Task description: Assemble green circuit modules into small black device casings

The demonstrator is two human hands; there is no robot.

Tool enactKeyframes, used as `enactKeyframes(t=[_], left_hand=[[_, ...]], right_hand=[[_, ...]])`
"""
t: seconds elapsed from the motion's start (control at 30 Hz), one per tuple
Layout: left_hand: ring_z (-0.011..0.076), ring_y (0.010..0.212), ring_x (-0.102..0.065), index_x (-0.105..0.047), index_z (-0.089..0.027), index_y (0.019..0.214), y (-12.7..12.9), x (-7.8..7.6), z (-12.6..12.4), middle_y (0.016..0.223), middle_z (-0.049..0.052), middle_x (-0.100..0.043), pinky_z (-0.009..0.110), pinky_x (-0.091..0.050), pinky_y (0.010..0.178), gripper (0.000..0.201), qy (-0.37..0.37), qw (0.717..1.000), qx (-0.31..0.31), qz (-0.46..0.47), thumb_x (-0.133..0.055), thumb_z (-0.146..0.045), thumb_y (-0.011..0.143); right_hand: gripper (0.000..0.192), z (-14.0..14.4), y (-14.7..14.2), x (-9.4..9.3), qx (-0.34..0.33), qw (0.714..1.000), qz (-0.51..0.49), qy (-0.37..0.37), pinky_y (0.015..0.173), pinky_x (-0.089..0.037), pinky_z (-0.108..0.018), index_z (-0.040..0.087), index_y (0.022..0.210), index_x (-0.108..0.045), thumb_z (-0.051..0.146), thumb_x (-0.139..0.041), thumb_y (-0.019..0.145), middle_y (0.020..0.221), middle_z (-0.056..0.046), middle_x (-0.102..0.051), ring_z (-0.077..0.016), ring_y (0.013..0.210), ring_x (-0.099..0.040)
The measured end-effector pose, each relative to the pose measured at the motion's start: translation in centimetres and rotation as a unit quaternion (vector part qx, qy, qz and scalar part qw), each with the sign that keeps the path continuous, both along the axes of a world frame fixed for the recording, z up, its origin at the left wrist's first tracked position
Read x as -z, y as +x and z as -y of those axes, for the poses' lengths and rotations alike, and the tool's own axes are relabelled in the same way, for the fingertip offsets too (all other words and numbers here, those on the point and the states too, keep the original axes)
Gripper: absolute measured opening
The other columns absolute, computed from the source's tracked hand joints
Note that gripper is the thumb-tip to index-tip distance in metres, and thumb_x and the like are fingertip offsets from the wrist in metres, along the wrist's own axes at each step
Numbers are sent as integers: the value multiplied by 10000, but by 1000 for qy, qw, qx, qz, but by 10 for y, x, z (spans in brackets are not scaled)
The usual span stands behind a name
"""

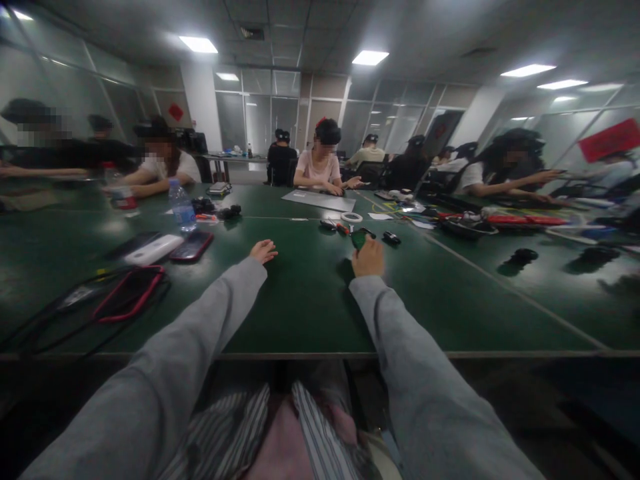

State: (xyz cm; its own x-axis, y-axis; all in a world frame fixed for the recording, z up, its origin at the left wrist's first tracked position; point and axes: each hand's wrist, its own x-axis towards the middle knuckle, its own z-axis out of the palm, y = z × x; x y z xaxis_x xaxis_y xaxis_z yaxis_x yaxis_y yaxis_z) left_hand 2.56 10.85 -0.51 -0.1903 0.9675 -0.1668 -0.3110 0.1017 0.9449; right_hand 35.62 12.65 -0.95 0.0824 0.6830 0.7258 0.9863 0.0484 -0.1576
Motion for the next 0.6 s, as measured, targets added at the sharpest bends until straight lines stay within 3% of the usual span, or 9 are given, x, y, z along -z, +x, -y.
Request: enactKeyframes(t=[0.17, 0.27, 0.33, 0.43, 0.6], left_hand=[[177, 765, -672, -441, -209, 1248, 1, 9, -4, 1170, 144, -598, 287, -505, 705, 689, 24, 998, 0, 62, -743, -471, 687], [173, 724, -665, -481, -195, 1199, 1, 14, -8, 1033, 101, -644, 307, -513, 715, 718, 46, 994, -22, 94, -809, -432, 606], [171, 733, -660, -547, -172, 1090, 1, 16, -12, 886, 59, -660, 304, -510, 741, 623, 67, 991, -41, 107, -845, -324, 565], [185, 752, -658, -600, -145, 932, 0, 19, -15, 758, 38, -652, 316, -509, 771, 459, 87, 988, -44, 120, -842, -219, 549], [169, 684, -649, -595, -138, 839, -5, 18, -14, 740, 45, -645, 323, -524, 731, 355, 71, 988, -34, 130, -813, -154, 559]], right_hand=[[538, 19, -137, -1, -234, 970, -69, 10, 1022, -354, -480, 76, 1331, -363, 239, -485, 832, 1268, -192, -459, -298, 1200, -395], [574, 42, -192, 2, -329, 938, -106, 6, 1040, -364, -482, 105, 1360, -340, 234, -505, 825, 1285, -171, -458, -289, 1202, -407], [589, 53, -210, 4, -377, 922, -92, -11, 1050, -358, -493, 130, 1356, -354, 211, -536, 802, 1285, -156, -460, -291, 1198, -413], [608, 55, -212, 7, -416, 902, -107, -34, 1046, -358, -503, 143, 1326, -390, 254, -613, 772, 1253, -154, -468, -293, 1183, -427], [791, 36, -198, 18, -415, 858, -279, -118, 1001, -401, -476, 141, 1283, -409, 496, -738, 657, 1173, -148, -480, -262, 1101, -496]])
